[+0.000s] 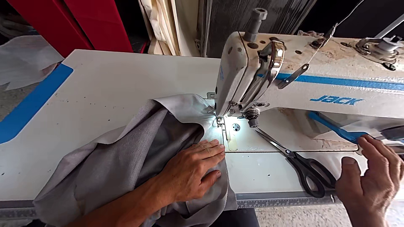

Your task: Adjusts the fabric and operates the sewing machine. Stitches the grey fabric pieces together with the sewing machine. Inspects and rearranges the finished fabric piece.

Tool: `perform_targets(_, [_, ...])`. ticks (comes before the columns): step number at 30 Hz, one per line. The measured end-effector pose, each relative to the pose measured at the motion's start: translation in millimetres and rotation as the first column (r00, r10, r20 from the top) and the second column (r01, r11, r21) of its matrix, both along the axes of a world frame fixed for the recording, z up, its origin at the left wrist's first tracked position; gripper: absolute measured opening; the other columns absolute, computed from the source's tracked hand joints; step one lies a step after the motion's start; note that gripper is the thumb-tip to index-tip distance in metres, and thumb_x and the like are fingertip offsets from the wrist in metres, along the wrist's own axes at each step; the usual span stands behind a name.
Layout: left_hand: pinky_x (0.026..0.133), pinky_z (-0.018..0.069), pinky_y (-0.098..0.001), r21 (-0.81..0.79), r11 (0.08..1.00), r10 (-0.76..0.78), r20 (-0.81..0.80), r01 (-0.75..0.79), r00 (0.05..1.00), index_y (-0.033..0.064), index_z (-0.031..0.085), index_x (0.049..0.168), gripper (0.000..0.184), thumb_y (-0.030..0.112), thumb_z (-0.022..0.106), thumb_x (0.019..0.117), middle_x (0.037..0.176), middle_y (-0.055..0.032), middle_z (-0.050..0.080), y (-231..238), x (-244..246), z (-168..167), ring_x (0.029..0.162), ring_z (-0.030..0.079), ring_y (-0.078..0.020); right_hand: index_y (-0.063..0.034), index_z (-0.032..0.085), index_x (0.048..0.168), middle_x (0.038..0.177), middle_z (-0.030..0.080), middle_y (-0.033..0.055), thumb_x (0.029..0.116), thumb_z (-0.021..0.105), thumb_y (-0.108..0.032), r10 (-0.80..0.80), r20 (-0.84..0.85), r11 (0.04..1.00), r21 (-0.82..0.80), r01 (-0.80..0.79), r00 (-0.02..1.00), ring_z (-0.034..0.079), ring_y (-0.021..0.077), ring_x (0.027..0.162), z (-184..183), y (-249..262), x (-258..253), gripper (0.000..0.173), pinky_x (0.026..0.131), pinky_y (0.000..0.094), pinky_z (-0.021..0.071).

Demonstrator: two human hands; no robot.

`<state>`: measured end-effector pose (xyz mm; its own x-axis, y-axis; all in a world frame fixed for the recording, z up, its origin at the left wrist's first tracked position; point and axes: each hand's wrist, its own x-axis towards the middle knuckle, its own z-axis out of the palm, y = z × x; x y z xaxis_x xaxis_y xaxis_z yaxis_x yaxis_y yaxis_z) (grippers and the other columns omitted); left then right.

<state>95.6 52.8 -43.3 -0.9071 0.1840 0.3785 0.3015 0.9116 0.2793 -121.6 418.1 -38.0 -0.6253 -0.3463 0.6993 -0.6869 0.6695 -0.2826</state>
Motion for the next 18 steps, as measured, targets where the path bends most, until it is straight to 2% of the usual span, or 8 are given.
perform_targets(10, [0.12, 0.0389, -0.0323, -0.004, 1.0, -0.02, -0.001, 0.02, 1.0, 0.0174, 0.071, 0.132, 0.043, 0.04, 0.047, 0.1048, 0.144, 0.0035, 0.063, -7, -2, 0, 0.143, 0.048, -0.0105, 0.0059, 0.057, 0.137, 0.145, 0.052, 0.0304, 0.1037, 0.043, -0.032, 0.004, -0.002, 0.999, -0.043, -0.004, 1.0, 0.044, 0.0426, 0.141, -7, 2, -3, 0.052, 0.116, 0.0489, 0.0375])
perform_targets(13, [0.121, 0.0383, -0.032, -0.005, 1.0, -0.014, 0.013, 0.014, 1.0, 0.0173, 0.071, 0.132, 0.043, 0.041, 0.047, 0.1052, 0.145, 0.0036, 0.062, -6, -1, 0, 0.144, 0.047, -0.01, 0.009, 0.063, 0.128, 0.138, 0.058, 0.0311, 0.1033, 0.038, -0.025, -0.002, 0.03, 1.0, -0.027, 0.003, 1.0, 0.05, 0.0442, 0.136, -5, 3, -2, 0.049, 0.116, 0.0519, 0.036])
perform_targets(15, [0.121, 0.0379, -0.0318, -0.005, 1.0, -0.014, 0.021, 0.014, 1.0, 0.0172, 0.071, 0.133, 0.043, 0.04, 0.046, 0.1053, 0.145, 0.0036, 0.062, -6, -1, 0, 0.144, 0.047, -0.0098, 0.0083, 0.067, 0.123, 0.131, 0.063, 0.0305, 0.1034, 0.035, -0.023, -0.008, 0.081, 1.0, 0.015, 0.007, 0.997, 0.056, 0.0445, 0.128, -6, 3, 2, 0.049, 0.111, 0.0537, 0.0389])
perform_targets(18, [0.121, 0.0379, -0.0323, -0.002, 1.0, -0.011, 0.025, 0.011, 1.0, 0.0173, 0.071, 0.132, 0.043, 0.04, 0.046, 0.1052, 0.145, 0.0038, 0.062, -6, -1, 0, 0.144, 0.047, -0.0099, 0.0074, 0.072, 0.116, 0.124, 0.067, 0.0294, 0.104, 0.031, -0.027, 0.005, 0.118, 1.0, 0.003, -0.005, 0.993, 0.061, 0.0406, 0.123, -12, 4, 0, 0.055, 0.108, 0.0489, 0.0427])
